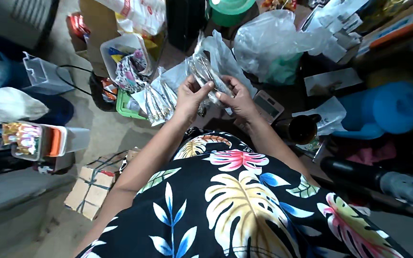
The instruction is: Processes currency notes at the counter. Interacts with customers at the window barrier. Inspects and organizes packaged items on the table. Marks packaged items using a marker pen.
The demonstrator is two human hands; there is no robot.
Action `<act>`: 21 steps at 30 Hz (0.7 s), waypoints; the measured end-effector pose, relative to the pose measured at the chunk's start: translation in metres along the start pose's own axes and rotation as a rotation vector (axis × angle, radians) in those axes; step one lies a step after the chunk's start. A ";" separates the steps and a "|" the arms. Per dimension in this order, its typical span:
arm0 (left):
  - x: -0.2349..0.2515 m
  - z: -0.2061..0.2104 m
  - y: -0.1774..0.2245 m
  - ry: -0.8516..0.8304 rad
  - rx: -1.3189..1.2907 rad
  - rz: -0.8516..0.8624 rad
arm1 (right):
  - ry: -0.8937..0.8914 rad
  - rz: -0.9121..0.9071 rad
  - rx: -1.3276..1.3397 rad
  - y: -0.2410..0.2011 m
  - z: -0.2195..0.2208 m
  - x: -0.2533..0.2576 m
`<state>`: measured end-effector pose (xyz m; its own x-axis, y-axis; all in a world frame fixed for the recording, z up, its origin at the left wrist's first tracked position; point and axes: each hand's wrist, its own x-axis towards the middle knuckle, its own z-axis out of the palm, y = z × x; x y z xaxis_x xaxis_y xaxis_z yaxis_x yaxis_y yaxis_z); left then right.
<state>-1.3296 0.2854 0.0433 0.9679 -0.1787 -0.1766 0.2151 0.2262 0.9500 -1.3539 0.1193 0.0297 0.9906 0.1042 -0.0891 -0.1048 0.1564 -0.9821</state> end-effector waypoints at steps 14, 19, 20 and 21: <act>-0.003 -0.030 0.006 -0.125 0.005 -0.107 | 0.298 -0.009 0.067 0.003 0.053 0.009; 0.000 -0.057 0.008 -0.191 0.026 -0.063 | 0.224 0.054 0.337 0.006 0.066 0.007; 0.001 -0.064 0.007 -0.215 0.030 -0.064 | 0.206 0.058 0.350 0.007 0.067 0.007; 0.003 -0.070 0.006 -0.244 0.047 -0.061 | 0.193 0.067 0.349 0.008 0.068 0.006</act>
<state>-1.3162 0.3533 0.0299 0.8922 -0.4176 -0.1719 0.2601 0.1640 0.9516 -1.3549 0.1883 0.0324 0.9754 -0.0558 -0.2133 -0.1606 0.4830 -0.8608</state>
